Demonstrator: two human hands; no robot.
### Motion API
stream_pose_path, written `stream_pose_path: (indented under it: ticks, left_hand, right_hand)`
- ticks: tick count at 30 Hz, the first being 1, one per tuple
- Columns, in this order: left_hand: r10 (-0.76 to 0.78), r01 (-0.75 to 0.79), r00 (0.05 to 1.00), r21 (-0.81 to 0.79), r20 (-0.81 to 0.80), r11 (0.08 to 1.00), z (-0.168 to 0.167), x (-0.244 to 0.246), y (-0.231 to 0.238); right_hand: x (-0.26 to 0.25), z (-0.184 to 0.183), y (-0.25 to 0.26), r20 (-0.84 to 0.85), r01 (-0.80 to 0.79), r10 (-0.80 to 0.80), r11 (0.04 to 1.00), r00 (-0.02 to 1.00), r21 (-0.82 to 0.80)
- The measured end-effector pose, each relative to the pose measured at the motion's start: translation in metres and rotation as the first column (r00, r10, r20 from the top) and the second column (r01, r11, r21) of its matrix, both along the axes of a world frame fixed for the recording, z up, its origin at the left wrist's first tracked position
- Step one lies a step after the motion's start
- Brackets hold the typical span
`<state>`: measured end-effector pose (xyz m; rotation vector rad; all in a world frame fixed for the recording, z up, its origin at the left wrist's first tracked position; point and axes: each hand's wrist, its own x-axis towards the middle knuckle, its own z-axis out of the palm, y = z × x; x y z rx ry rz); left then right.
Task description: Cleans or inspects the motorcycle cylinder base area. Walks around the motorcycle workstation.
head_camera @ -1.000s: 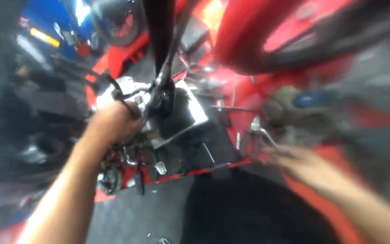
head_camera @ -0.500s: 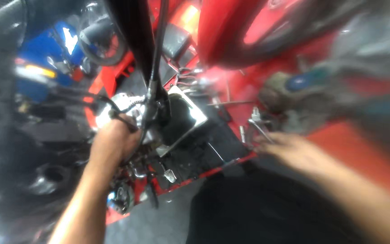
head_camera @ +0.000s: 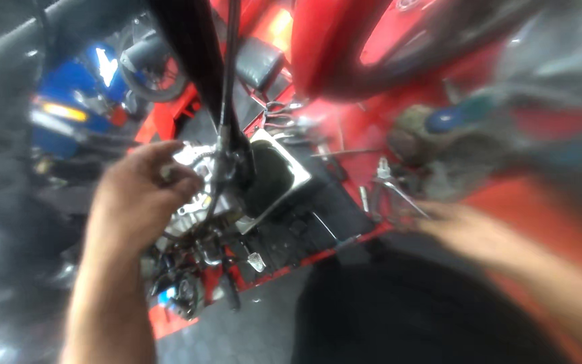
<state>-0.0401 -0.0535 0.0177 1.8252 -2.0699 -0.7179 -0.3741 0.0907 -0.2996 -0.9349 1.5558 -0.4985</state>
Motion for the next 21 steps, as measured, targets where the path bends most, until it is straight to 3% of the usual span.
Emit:
stream_pose_path:
  ticks: [4,7,9,11,14,21]
  left_hand:
    - [-0.05,0.07,0.941,0.048,-0.336,0.996,0.016,0.009,-0.004]
    - [-0.042,0.095,0.887,0.094,-0.459,0.991,0.024,0.013,-0.004]
    - [0.058,0.027,0.846,0.152,-0.529,0.988,0.023,0.011,-0.005]
    - [0.154,-0.028,0.811,0.225,-0.564,0.974,0.021,0.01,-0.007]
    - [0.228,-0.088,0.787,0.261,-0.573,0.961,0.019,0.006,-0.008]
    - [0.243,-0.143,0.771,0.212,-0.588,0.967,0.012,0.002,-0.003]
  right_hand:
    - [-0.003,0.016,-0.014,-0.282,-0.249,0.225,0.967,0.933,-0.055]
    - [0.013,0.078,-0.044,-0.357,-0.374,0.262,0.88,0.897,-0.294]
    - [0.031,0.125,-0.067,-0.39,-0.404,0.203,0.734,0.898,-0.546]
    - [0.055,0.159,-0.095,-0.432,-0.425,0.114,0.512,0.895,-0.746]
    - [0.089,0.187,-0.134,-0.375,-0.39,0.105,0.247,0.921,-0.887]
    - [0.107,0.203,-0.168,-0.326,-0.351,0.232,0.076,0.917,-0.933]
